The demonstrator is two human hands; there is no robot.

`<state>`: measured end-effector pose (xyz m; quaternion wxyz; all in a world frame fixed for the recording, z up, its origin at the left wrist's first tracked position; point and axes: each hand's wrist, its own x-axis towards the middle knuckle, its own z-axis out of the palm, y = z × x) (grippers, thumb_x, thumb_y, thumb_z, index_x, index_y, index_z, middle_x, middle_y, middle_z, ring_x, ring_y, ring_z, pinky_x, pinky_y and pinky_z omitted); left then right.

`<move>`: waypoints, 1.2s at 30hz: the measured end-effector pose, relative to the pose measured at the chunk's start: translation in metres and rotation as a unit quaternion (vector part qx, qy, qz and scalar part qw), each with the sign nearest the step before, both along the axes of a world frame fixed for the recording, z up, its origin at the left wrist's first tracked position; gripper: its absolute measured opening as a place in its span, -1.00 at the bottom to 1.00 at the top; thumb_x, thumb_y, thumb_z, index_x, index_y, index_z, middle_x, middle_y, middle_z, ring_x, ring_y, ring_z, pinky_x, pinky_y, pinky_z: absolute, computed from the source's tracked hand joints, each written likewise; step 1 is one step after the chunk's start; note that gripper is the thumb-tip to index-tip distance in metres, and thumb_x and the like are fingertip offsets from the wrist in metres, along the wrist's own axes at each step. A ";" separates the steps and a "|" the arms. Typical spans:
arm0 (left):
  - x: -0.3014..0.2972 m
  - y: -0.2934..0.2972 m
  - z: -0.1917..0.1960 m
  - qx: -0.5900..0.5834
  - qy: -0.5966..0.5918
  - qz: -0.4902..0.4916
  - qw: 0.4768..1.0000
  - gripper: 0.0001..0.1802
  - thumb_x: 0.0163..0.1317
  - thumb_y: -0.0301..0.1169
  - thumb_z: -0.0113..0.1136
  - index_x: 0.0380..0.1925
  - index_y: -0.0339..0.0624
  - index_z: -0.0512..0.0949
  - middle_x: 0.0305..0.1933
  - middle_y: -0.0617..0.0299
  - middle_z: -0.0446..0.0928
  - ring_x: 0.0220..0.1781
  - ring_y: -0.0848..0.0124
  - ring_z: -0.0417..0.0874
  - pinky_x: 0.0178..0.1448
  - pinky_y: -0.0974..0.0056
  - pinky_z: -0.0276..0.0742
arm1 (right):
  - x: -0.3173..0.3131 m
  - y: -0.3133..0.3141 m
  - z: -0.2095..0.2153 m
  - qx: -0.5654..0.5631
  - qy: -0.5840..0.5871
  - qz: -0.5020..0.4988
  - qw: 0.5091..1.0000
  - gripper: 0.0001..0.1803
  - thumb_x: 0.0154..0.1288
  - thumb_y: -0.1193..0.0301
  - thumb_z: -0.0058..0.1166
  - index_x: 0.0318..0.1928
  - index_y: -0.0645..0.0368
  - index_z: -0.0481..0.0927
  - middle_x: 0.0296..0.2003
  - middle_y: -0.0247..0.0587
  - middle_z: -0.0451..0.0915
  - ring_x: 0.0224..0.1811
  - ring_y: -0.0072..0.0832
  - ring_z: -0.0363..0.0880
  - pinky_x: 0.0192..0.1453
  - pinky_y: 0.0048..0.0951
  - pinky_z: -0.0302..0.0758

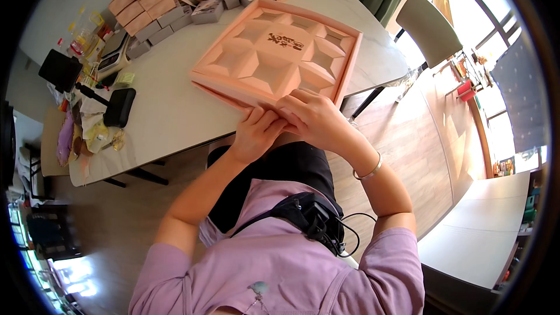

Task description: The person assembles a pink cardboard box by folding the side flaps and securing them with adhesive strips. They then place a decorative pink insert with geometric compartments into the assembled box frame. The task is performed by hand on a table surface.

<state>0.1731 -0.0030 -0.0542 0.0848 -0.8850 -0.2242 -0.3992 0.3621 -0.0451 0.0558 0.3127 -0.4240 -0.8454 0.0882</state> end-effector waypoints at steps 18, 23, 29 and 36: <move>0.005 -0.001 0.004 0.067 -0.012 -0.072 0.995 -0.78 0.06 -0.32 0.28 -0.27 -0.11 0.68 -0.33 0.30 0.49 -0.24 0.35 0.55 -0.06 0.27 0.54 | 0.056 -0.068 -0.045 -0.001 0.215 -0.144 0.966 -0.79 0.11 0.54 0.40 -0.26 0.28 0.62 -0.29 -0.14 0.60 -0.33 -0.35 0.62 -0.17 -0.41 0.54; 0.007 -0.002 0.015 0.072 0.035 -0.075 0.994 -0.78 0.08 -0.32 0.30 -0.25 -0.05 0.69 -0.34 0.36 0.48 -0.25 0.38 0.53 -0.10 0.27 0.54 | 0.048 -0.064 -0.052 -0.037 0.248 -0.229 0.941 -0.63 0.03 0.51 0.47 -0.12 0.24 0.64 -0.18 -0.18 0.51 -0.26 -0.36 0.61 -0.13 -0.39 0.56; 0.009 -0.007 0.017 0.085 0.037 -0.073 0.993 -0.73 0.02 -0.33 0.30 -0.23 0.02 0.77 -0.37 0.45 0.51 -0.30 0.42 0.57 -0.20 0.31 0.55 | 0.061 -0.046 -0.041 0.096 0.087 -0.173 0.976 -0.68 0.06 0.48 0.46 -0.13 0.16 0.71 -0.26 -0.21 0.47 -0.41 -0.40 0.55 -0.26 -0.41 0.52; 0.012 -0.008 0.014 0.061 0.030 -0.079 0.995 -0.75 0.06 -0.37 0.31 -0.21 -0.01 0.73 -0.21 0.41 0.54 -0.09 0.42 0.59 0.02 0.28 0.52 | 0.055 -0.033 -0.029 -0.018 0.138 -0.146 0.979 -0.79 0.15 0.48 0.38 -0.21 0.22 0.65 -0.47 -0.18 0.44 -0.53 -0.32 0.48 -0.42 -0.37 0.44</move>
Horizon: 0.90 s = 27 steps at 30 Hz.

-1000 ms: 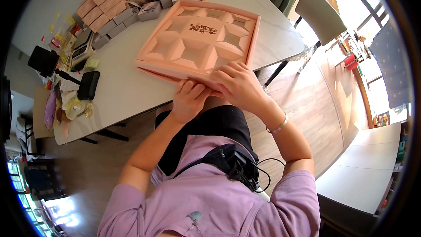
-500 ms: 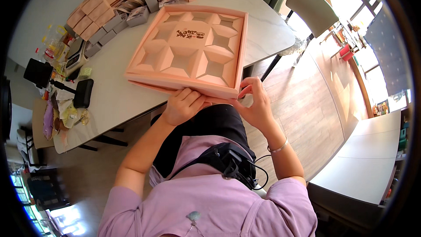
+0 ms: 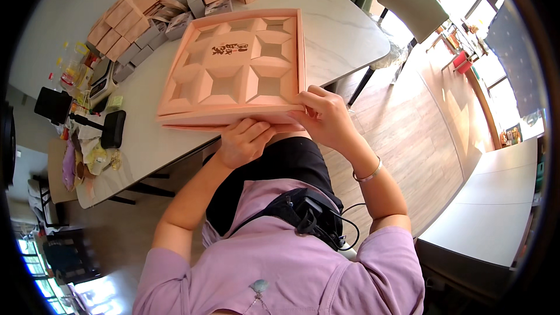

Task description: The person assembles a pink cardboard box by folding the side flaps and securing them with adhesive strips. They then place a decorative pink insert with geometric compartments into the assembled box frame. The task is performed by hand on a table surface.

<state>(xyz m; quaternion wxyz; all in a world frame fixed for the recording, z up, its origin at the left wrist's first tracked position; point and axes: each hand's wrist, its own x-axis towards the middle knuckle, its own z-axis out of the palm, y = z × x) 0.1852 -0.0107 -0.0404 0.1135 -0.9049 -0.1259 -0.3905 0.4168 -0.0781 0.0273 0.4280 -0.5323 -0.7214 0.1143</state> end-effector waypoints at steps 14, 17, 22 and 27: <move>0.006 0.005 0.047 -0.092 0.032 0.010 0.995 -0.78 0.04 -0.14 0.45 -0.46 0.01 0.72 0.33 0.22 0.50 0.14 0.18 0.48 0.31 -0.12 0.22 | -0.011 0.012 0.012 -0.004 0.014 0.029 0.999 -0.86 0.13 0.57 0.25 -0.31 0.29 0.55 -0.49 -0.09 0.43 -0.55 -0.22 0.41 -0.44 -0.34 0.39; 0.006 0.008 0.046 -0.084 0.045 0.003 0.995 -0.72 0.00 -0.09 0.48 -0.46 -0.01 0.71 0.30 0.20 0.51 0.12 0.18 0.48 0.31 -0.12 0.23 | -0.010 0.011 0.010 -0.020 0.015 0.023 0.999 -0.86 0.16 0.56 0.28 -0.32 0.29 0.56 -0.48 -0.16 0.45 -0.53 -0.33 0.43 -0.42 -0.40 0.39; -0.001 0.023 0.040 -0.206 0.049 -0.059 0.976 -0.54 0.04 0.01 0.45 -0.22 -0.07 0.65 0.18 0.20 0.53 0.14 0.12 0.51 0.34 -0.19 0.25 | -0.011 0.013 0.004 -0.008 -0.013 0.041 0.999 -0.86 0.15 0.55 0.26 -0.33 0.28 0.54 -0.48 -0.06 0.44 -0.53 -0.15 0.46 -0.42 -0.29 0.40; -0.008 0.036 0.073 0.022 -0.010 0.121 0.992 -0.21 0.02 0.27 0.35 0.04 -0.12 0.56 0.15 0.18 0.53 0.17 0.05 0.55 0.27 -0.17 0.41 | 0.000 0.010 0.011 -0.025 -0.008 0.017 1.000 -0.84 0.19 0.53 0.29 -0.33 0.30 0.53 -0.46 -0.11 0.47 -0.53 -0.25 0.46 -0.42 -0.33 0.40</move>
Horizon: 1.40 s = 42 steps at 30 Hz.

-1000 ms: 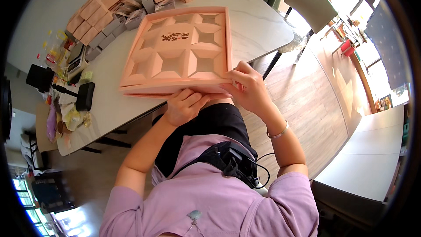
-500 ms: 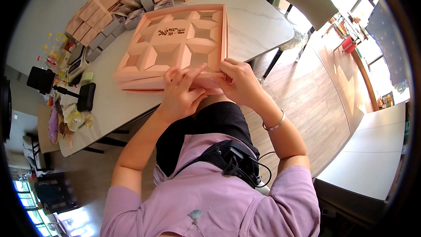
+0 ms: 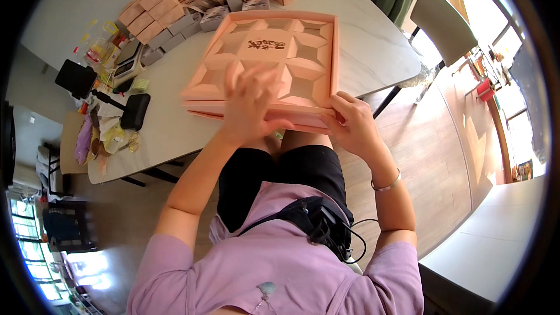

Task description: The person assembles a pink cardboard box by folding the side flaps and securing them with adhesive strips. They then place a decorative pink insert with geometric compartments into the assembled box frame. The task is performed by hand on a table surface.

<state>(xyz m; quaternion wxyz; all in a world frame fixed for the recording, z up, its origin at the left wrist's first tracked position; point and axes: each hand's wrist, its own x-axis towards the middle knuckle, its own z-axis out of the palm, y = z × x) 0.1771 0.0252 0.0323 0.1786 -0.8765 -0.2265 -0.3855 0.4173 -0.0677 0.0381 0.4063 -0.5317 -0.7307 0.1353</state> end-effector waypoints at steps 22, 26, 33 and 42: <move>-0.095 0.045 -0.029 -0.073 0.012 0.085 0.994 -0.36 0.15 0.17 0.31 -0.07 -0.19 0.67 -0.06 0.06 0.65 0.20 0.05 0.56 0.29 -0.10 0.39 | 0.013 0.012 -0.011 0.004 0.036 0.037 0.999 -0.81 0.16 0.51 0.31 -0.33 0.28 0.52 -0.51 -0.19 0.37 -0.58 -0.42 0.31 -0.48 -0.42 0.26; -0.050 0.029 -0.026 -0.067 0.032 -0.032 0.997 -0.50 0.01 0.05 0.46 -0.30 -0.16 0.63 -0.36 0.12 0.56 -0.21 0.10 0.58 -0.14 0.05 0.51 | 0.003 0.014 -0.006 0.001 0.039 0.048 0.998 -0.82 0.18 0.53 0.30 -0.32 0.28 0.52 -0.51 -0.21 0.38 -0.56 -0.46 0.37 -0.45 -0.45 0.30; -0.038 0.041 -0.024 -0.111 -0.002 -0.069 0.991 -0.63 -0.03 -0.11 0.50 -0.45 -0.09 0.56 -0.47 0.19 0.50 -0.43 0.14 0.56 -0.38 0.11 0.47 | 0.013 -0.008 -0.046 0.017 0.163 0.009 0.986 -0.71 0.19 0.57 0.39 -0.14 0.25 0.55 -0.17 -0.26 0.65 -0.44 -0.56 0.64 -0.32 -0.57 0.54; -0.039 0.046 -0.020 -0.132 0.009 -0.070 0.989 -0.61 -0.01 -0.11 0.50 -0.51 -0.12 0.50 -0.51 0.15 0.47 -0.44 0.11 0.55 -0.40 0.08 0.44 | 0.014 -0.012 -0.052 0.060 -0.087 -0.081 0.991 -0.60 0.11 0.34 0.46 -0.02 0.05 0.69 -0.05 -0.22 0.54 -0.33 -0.37 0.62 -0.29 -0.37 0.62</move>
